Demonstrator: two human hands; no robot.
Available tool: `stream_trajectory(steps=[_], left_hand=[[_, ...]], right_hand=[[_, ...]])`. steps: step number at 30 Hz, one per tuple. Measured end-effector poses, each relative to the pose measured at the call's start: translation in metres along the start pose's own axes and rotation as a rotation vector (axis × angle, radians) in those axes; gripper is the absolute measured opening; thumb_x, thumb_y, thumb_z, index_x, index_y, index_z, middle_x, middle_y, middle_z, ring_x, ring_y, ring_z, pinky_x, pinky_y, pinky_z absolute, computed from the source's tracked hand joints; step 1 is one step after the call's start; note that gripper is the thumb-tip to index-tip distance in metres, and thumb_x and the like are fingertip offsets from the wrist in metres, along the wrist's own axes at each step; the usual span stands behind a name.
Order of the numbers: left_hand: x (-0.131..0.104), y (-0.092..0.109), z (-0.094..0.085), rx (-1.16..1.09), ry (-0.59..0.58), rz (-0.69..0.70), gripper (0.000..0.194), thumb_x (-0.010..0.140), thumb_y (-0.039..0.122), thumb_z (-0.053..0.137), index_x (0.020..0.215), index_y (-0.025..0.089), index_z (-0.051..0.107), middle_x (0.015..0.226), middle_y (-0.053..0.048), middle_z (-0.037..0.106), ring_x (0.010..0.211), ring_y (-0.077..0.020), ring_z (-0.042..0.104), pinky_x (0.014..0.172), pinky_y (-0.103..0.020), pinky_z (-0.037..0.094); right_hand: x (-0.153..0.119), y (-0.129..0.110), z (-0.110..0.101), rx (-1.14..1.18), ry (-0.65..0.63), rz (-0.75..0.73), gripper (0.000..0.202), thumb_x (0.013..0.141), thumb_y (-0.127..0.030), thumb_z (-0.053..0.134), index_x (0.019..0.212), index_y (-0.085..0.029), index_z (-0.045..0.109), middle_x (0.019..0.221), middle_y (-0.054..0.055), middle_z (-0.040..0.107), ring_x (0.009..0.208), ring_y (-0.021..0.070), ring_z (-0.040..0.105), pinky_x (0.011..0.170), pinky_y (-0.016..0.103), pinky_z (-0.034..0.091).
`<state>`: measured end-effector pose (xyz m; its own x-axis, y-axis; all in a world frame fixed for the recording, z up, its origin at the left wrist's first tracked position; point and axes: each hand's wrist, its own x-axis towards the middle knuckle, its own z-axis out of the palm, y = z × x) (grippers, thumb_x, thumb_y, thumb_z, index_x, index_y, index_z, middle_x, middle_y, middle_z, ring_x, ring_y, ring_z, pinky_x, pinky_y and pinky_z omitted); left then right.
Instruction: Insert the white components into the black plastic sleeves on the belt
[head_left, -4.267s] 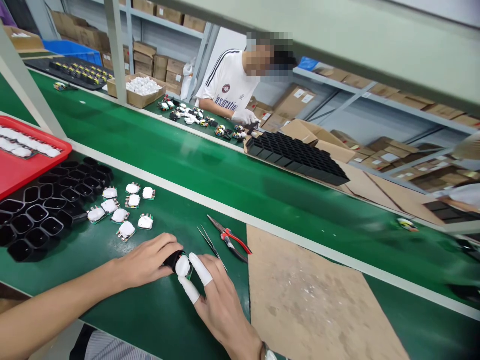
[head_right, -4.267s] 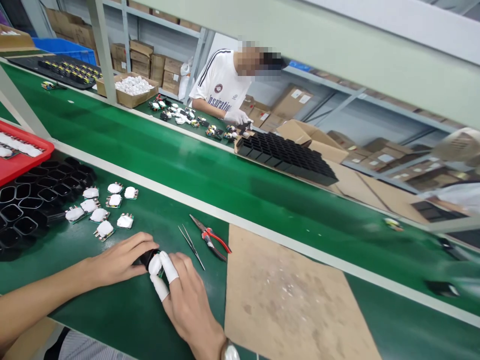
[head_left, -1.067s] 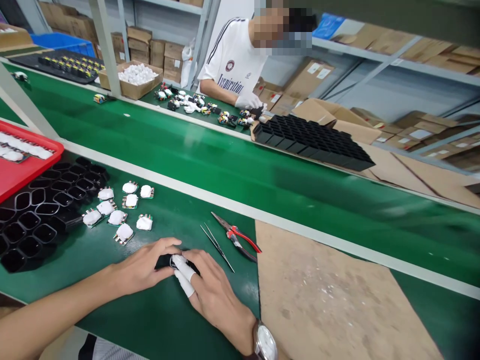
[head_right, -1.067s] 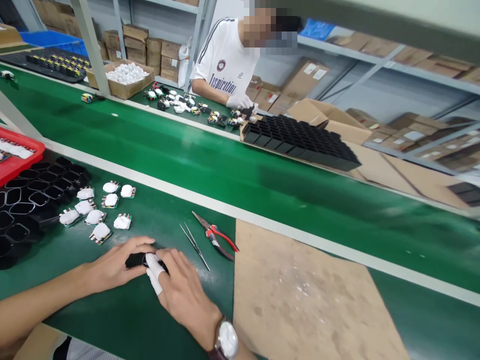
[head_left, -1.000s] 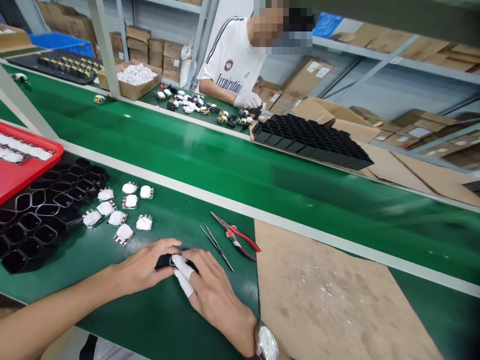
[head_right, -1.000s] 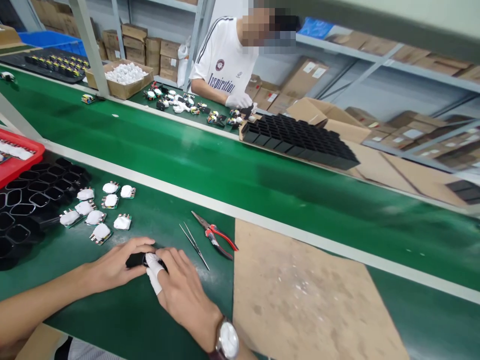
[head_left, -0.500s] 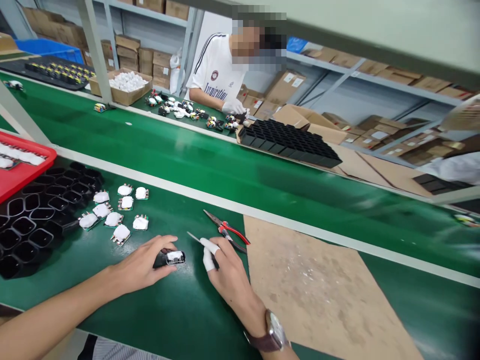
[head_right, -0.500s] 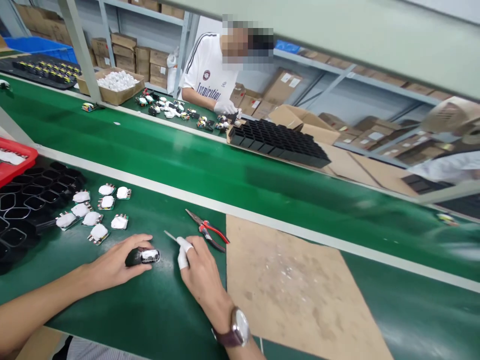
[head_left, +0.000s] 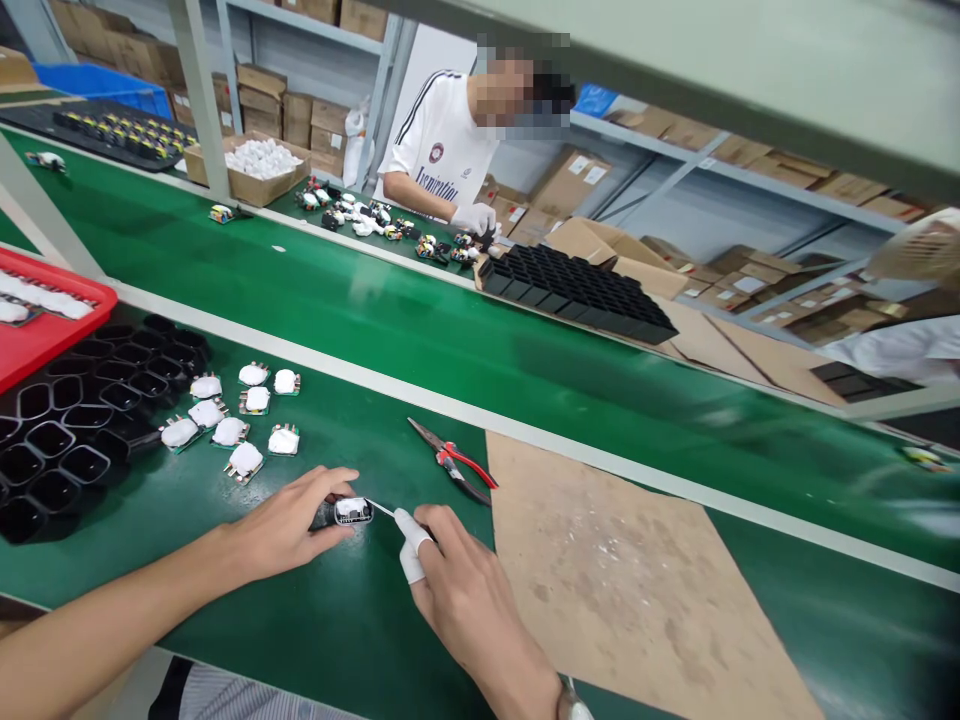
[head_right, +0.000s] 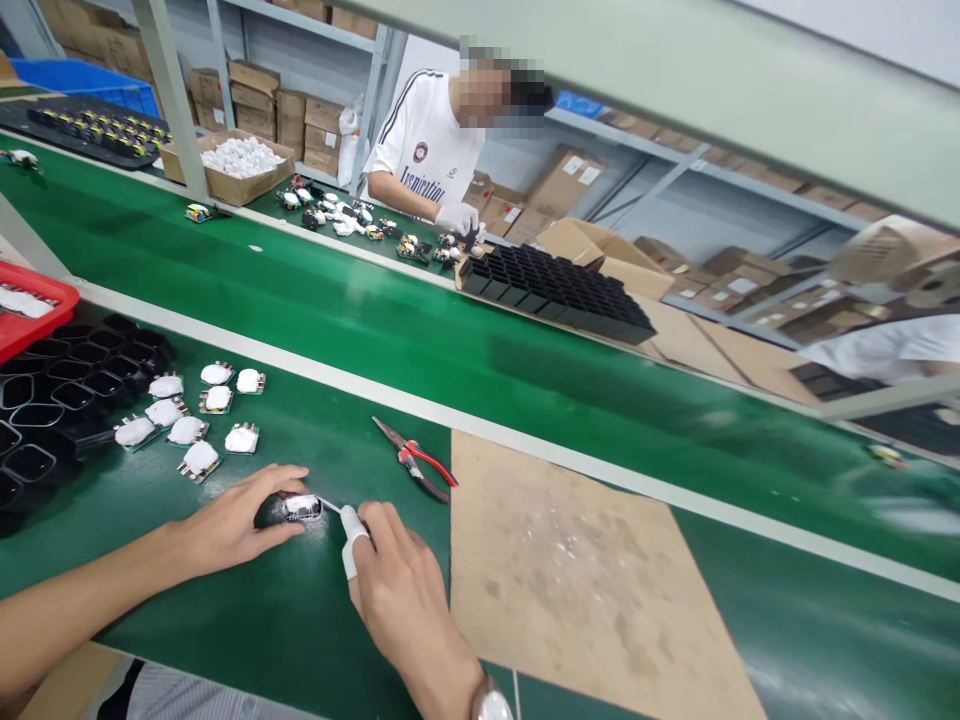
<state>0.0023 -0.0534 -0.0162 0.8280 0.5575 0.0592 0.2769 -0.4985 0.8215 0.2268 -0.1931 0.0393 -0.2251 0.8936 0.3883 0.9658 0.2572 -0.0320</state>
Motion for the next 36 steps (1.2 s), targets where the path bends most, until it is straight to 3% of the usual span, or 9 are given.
stream_trajectory(steps=[10,14,21,28,36], left_hand=[[-0.001,-0.001,0.000,-0.004,-0.020,-0.011,0.058,0.100,0.029,0.067,0.152,0.033,0.039,0.131,-0.008,0.069,0.123,-0.0283,0.069,0.103,-0.045,0.057],[-0.001,0.000,0.000,-0.009,-0.024,-0.007,0.059,0.100,0.027,0.067,0.151,0.033,0.038,0.130,-0.008,0.070,0.122,-0.0281,0.070,0.103,-0.046,0.058],[0.000,0.002,-0.001,-0.017,-0.029,-0.015,0.057,0.100,0.028,0.066,0.150,0.031,0.039,0.127,-0.008,0.071,0.119,-0.0271,0.071,0.101,-0.044,0.058],[0.002,0.001,-0.001,-0.018,0.012,0.005,0.054,0.098,0.027,0.067,0.146,0.030,0.043,0.124,-0.007,0.072,0.118,-0.0266,0.071,0.103,-0.043,0.057],[0.002,0.001,-0.001,-0.015,-0.004,-0.019,0.052,0.099,0.030,0.067,0.145,0.030,0.044,0.127,-0.008,0.071,0.119,-0.0273,0.071,0.103,-0.044,0.057]], right_hand=[[0.011,0.004,0.009,0.129,-0.045,-0.047,0.023,0.094,-0.002,0.044,0.088,-0.021,0.056,0.102,0.009,0.060,0.080,0.0199,0.055,0.056,0.032,0.041],[0.016,0.007,0.013,0.164,-0.024,-0.101,0.024,0.094,-0.003,0.046,0.081,-0.021,0.053,0.102,0.009,0.060,0.081,0.0200,0.055,0.055,0.032,0.040],[0.025,0.007,-0.002,0.092,-0.093,-0.218,0.028,0.088,0.003,0.045,0.077,-0.022,0.054,0.098,0.008,0.061,0.080,0.0204,0.054,0.054,0.034,0.038],[0.014,0.014,-0.003,0.196,-0.014,-0.129,0.022,0.093,-0.003,0.047,0.083,-0.021,0.055,0.105,0.010,0.062,0.081,0.0201,0.055,0.055,0.033,0.040],[0.018,0.011,0.007,0.192,-0.053,-0.080,0.024,0.096,-0.003,0.043,0.085,-0.022,0.054,0.100,0.009,0.062,0.079,0.0189,0.056,0.054,0.033,0.039]])
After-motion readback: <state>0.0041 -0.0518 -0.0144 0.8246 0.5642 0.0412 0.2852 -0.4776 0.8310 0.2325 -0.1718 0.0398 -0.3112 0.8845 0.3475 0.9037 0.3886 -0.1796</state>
